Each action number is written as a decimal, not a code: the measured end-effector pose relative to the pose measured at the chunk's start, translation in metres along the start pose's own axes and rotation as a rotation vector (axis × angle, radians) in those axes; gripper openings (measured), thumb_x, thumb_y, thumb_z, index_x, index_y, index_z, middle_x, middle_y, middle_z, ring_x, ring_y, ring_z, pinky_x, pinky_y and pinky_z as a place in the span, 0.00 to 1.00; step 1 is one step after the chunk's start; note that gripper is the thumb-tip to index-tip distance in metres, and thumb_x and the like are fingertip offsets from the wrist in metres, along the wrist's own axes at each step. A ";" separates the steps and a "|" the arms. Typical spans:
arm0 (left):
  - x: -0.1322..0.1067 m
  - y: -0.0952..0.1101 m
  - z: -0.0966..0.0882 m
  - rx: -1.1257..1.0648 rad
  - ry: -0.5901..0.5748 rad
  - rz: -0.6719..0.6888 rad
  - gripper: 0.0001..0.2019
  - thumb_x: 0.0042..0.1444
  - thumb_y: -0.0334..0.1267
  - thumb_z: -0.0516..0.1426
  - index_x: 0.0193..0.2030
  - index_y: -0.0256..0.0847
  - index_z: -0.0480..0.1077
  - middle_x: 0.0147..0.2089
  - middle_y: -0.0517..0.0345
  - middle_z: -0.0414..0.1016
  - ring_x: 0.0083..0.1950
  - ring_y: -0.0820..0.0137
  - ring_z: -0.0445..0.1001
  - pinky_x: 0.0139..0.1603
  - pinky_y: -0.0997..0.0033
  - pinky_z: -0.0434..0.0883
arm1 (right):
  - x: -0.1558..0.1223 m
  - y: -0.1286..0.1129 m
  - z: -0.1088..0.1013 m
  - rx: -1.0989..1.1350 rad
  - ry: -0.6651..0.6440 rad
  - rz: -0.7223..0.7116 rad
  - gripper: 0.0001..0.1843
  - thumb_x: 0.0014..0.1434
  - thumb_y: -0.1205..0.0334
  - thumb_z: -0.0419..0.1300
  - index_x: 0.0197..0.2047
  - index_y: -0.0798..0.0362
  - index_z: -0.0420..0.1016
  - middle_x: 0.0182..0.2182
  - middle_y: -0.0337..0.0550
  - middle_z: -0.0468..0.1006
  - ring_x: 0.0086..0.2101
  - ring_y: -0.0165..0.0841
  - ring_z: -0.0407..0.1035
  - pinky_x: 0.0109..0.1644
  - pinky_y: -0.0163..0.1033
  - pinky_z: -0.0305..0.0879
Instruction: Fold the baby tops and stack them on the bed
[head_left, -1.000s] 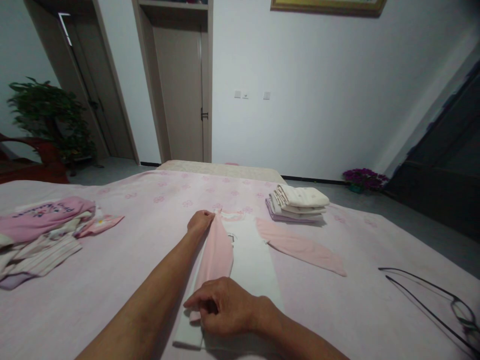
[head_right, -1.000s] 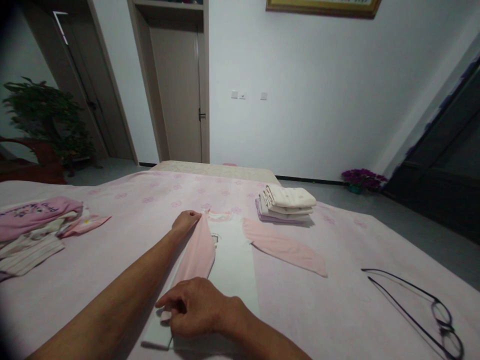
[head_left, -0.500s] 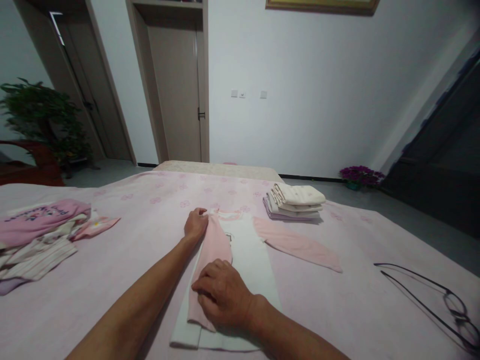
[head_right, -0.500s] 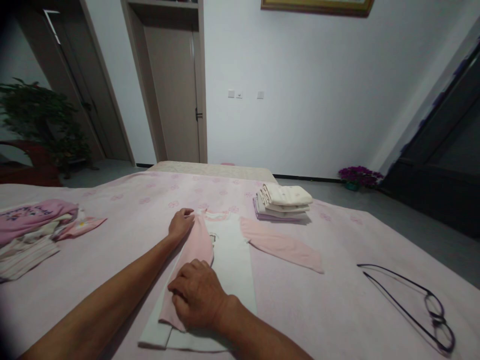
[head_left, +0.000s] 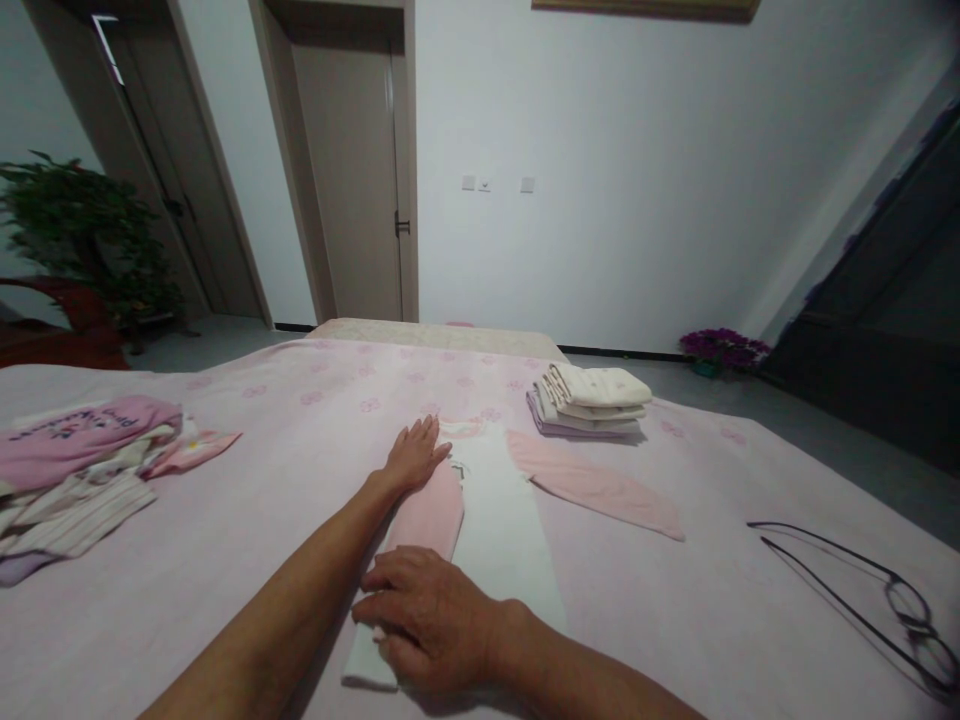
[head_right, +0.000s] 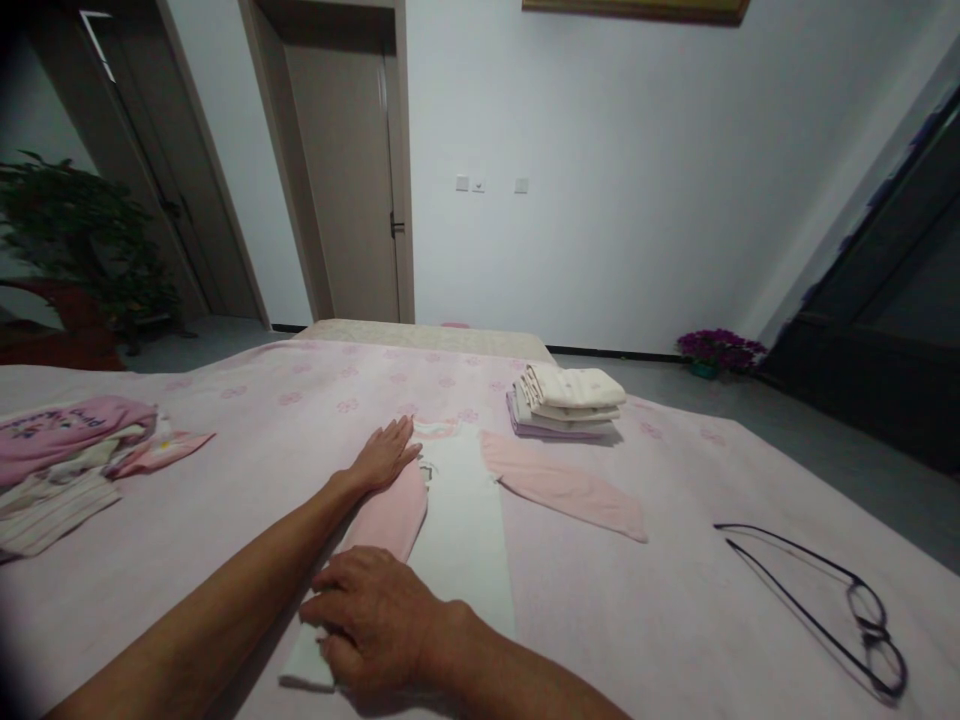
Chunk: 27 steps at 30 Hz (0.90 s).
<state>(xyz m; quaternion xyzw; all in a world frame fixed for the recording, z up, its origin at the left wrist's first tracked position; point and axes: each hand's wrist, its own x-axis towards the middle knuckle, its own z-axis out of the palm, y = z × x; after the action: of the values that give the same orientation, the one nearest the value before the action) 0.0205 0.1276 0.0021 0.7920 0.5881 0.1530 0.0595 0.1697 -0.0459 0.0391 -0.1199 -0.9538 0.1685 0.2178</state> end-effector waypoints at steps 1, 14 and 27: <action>0.000 0.000 -0.001 0.010 -0.003 0.006 0.30 0.69 0.51 0.43 0.73 0.37 0.51 0.76 0.41 0.46 0.75 0.51 0.48 0.70 0.49 0.49 | 0.001 -0.003 -0.001 -0.001 -0.036 -0.021 0.20 0.59 0.64 0.56 0.55 0.55 0.72 0.56 0.50 0.73 0.56 0.37 0.64 0.64 0.43 0.56; -0.085 0.031 -0.023 0.054 0.067 0.131 0.28 0.69 0.44 0.44 0.70 0.30 0.56 0.74 0.36 0.53 0.75 0.53 0.47 0.72 0.50 0.49 | 0.002 -0.001 -0.025 0.352 0.437 0.230 0.19 0.70 0.57 0.47 0.47 0.54 0.78 0.39 0.46 0.82 0.39 0.32 0.75 0.47 0.37 0.70; -0.169 0.056 -0.046 0.141 -0.215 0.196 0.32 0.68 0.51 0.45 0.74 0.37 0.50 0.76 0.42 0.41 0.77 0.51 0.40 0.72 0.41 0.45 | -0.018 0.058 -0.038 -0.229 -0.115 0.620 0.33 0.71 0.46 0.40 0.74 0.53 0.50 0.73 0.48 0.47 0.71 0.43 0.40 0.73 0.56 0.35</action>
<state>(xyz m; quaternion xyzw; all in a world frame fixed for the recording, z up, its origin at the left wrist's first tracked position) 0.0128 -0.0533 0.0317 0.8595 0.5075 0.0309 0.0514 0.2120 0.0121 0.0422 -0.4184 -0.8954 0.1247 0.0870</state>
